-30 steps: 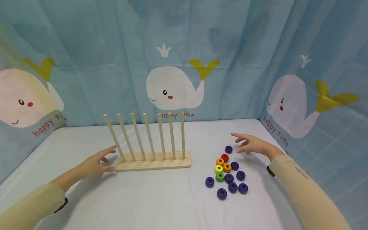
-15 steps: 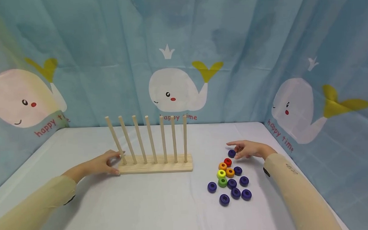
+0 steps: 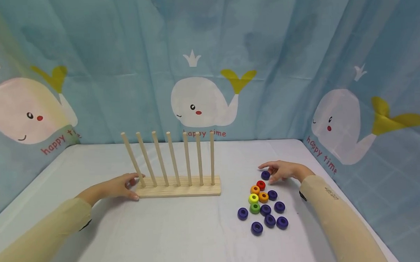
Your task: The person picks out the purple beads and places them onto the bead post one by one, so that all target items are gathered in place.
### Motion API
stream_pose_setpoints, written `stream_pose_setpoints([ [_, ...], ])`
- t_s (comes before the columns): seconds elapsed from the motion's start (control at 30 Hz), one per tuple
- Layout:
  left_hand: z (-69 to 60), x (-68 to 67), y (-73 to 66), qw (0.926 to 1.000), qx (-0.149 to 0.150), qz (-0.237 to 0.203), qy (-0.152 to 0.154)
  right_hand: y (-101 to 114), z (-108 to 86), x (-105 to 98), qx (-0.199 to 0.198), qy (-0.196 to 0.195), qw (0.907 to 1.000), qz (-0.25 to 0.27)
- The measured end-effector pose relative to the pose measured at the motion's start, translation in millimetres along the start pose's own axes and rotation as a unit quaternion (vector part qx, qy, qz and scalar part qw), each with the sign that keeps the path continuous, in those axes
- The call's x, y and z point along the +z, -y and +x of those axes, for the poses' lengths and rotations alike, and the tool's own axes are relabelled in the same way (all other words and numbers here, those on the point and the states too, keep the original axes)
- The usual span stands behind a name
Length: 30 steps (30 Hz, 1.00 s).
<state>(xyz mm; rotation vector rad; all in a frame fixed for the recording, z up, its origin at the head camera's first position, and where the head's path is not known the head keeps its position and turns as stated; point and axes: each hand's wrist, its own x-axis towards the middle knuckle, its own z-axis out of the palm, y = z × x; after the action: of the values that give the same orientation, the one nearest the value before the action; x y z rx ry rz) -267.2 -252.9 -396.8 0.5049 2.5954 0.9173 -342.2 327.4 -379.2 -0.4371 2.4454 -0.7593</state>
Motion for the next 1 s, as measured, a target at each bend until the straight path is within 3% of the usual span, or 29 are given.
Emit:
stream_pose_setpoints([
  [0.4, -2.7, 3.2, 2.9, 0.9998, -0.007, -0.007, -0.015, 1.0, 5.8, 0.0, 0.003, 0.002, 1.0, -0.004],
  [1.0, 1.4, 0.5, -2.1, 0.9997, -0.023, -0.005, -0.008, 2.9, 4.3, 2.0, 0.01, -0.012, 0.9993, -0.035],
])
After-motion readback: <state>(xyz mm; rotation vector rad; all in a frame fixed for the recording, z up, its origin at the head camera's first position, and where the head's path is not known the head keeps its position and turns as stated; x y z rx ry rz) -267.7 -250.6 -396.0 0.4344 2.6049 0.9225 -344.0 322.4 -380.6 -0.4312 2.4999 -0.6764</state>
